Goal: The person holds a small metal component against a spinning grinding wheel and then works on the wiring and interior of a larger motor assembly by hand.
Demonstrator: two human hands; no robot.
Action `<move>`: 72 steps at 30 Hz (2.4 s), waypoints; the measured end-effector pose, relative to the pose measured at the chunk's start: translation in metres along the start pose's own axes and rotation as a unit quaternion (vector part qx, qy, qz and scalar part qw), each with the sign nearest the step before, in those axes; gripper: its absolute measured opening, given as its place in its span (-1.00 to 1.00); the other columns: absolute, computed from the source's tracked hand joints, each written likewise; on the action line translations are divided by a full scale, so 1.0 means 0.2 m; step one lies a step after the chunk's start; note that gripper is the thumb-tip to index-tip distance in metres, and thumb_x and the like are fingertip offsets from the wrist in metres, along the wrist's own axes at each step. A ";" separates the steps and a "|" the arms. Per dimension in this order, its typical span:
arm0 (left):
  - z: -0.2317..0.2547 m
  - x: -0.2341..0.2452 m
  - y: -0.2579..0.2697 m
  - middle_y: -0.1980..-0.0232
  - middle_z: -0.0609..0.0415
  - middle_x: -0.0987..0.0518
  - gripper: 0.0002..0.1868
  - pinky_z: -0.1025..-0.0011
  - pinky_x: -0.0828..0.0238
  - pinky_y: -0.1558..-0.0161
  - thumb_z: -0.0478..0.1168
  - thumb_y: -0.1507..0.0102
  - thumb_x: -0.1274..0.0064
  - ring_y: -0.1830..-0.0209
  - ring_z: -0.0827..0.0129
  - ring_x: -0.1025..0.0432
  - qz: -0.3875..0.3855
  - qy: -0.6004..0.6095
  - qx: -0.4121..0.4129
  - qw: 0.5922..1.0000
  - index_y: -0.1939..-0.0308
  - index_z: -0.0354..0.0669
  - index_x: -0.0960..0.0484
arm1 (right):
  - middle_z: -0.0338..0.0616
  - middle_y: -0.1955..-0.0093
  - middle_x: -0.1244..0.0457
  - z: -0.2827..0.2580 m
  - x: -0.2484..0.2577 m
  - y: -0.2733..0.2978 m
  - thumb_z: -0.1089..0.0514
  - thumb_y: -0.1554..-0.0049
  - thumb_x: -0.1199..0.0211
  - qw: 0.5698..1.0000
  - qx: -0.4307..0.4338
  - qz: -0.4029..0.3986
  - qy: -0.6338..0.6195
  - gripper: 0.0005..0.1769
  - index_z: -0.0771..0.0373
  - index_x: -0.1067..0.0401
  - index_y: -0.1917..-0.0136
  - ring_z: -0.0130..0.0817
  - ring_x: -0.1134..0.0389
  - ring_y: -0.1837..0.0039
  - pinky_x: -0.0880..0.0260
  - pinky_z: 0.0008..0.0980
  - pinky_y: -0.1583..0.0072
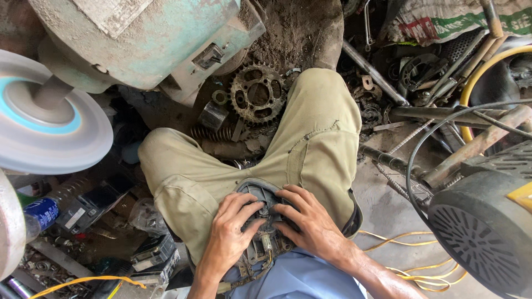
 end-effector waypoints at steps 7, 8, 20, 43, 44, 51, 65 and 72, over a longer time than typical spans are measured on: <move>0.01 0.00 0.00 -0.08 0.05 -0.63 -0.64 0.18 -0.32 -0.30 -0.18 -0.23 -0.25 -0.15 0.17 -0.45 -0.002 0.012 -0.001 1.000 -0.09 -0.16 -0.64 | 0.03 -0.31 -0.24 0.01 -0.01 -0.01 0.02 -0.23 -0.30 1.000 0.001 -0.001 -0.017 -0.63 0.25 -0.40 -0.22 0.07 -0.20 -0.41 -0.28 0.00 -0.41; 0.01 -0.01 0.01 -0.06 0.07 -0.62 -0.65 0.15 -0.31 -0.28 -0.19 -0.20 -0.29 -0.16 0.17 -0.43 -0.004 -0.016 -0.006 1.000 -0.05 -0.15 -0.66 | 0.03 -0.31 -0.24 0.01 0.00 -0.01 0.02 -0.23 -0.30 1.000 0.000 0.001 -0.021 -0.63 0.25 -0.40 -0.22 0.08 -0.20 -0.41 -0.28 0.01 -0.41; 0.00 -0.04 0.02 -0.10 0.08 -0.59 -0.68 0.14 -0.30 -0.27 -0.21 -0.23 -0.23 -0.20 0.16 -0.38 -0.037 -0.045 0.012 0.998 -0.06 -0.16 -0.66 | 0.05 -0.30 -0.23 0.00 0.00 -0.01 0.02 -0.23 -0.30 1.000 0.007 0.000 -0.002 -0.69 0.20 -0.44 -0.17 0.08 -0.20 -0.39 -0.31 0.00 -0.37; -0.08 -0.07 0.07 -0.24 0.02 -0.59 -0.35 0.14 -0.22 -0.35 -0.18 -0.20 -0.27 -0.33 0.15 -0.32 -0.086 -0.039 0.055 0.994 -0.37 -0.12 -0.48 | 0.02 -0.26 -0.23 -0.03 -0.02 -0.03 -0.04 -0.25 -0.27 0.996 0.018 0.004 0.089 -0.68 0.10 -0.46 -0.21 0.06 -0.22 -0.36 -0.31 0.00 -0.30; -0.07 -0.07 0.07 -0.25 0.03 -0.59 -0.34 0.13 -0.21 -0.36 -0.17 -0.20 -0.26 -0.34 0.16 -0.32 -0.089 -0.038 0.053 0.994 -0.38 -0.13 -0.46 | 0.04 -0.27 -0.23 -0.02 -0.03 -0.03 -0.05 -0.25 -0.26 0.995 0.020 -0.004 0.097 -0.64 0.07 -0.45 -0.26 0.07 -0.21 -0.36 -0.30 0.01 -0.31; -0.17 -0.12 0.15 -0.45 -0.03 -0.45 -0.13 0.00 0.01 -0.50 -0.18 -0.18 -0.31 -0.54 0.14 -0.22 -0.148 -0.040 0.074 0.985 -0.53 0.04 -0.23 | 0.05 -0.26 -0.21 -0.02 -0.05 -0.04 -0.01 -0.25 -0.25 0.994 0.028 -0.021 0.101 -0.63 0.05 -0.46 -0.30 0.09 -0.19 -0.36 -0.29 0.02 -0.32; -0.29 0.15 0.18 -0.46 -0.16 -0.41 -0.42 0.04 -0.14 -0.49 -0.04 -0.35 -0.01 -0.53 0.05 -0.22 -0.040 0.052 0.127 0.990 -0.41 -0.18 -0.40 | 0.02 -0.22 -0.21 -0.03 -0.04 -0.06 0.02 -0.22 -0.30 0.996 0.042 -0.025 0.075 -0.68 0.05 -0.49 -0.23 0.06 -0.22 -0.34 -0.36 -0.01 -0.29; -0.26 0.10 0.16 -0.40 -0.14 -0.50 -0.51 -0.08 -0.05 -0.49 -0.04 -0.37 0.00 -0.50 0.02 -0.25 -0.029 0.090 0.106 0.990 -0.32 -0.16 -0.52 | 0.03 -0.22 -0.20 -0.02 -0.04 -0.07 0.00 -0.22 -0.29 0.998 0.034 -0.033 0.051 -0.66 0.08 -0.49 -0.24 0.05 -0.23 -0.33 -0.35 -0.03 -0.31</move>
Point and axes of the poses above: each hand's wrist, its own y-axis away from the middle knuckle, its own x-axis out of the back of the hand, z = x × y, the point moved 10 cm from there along -y, towards the middle knuckle
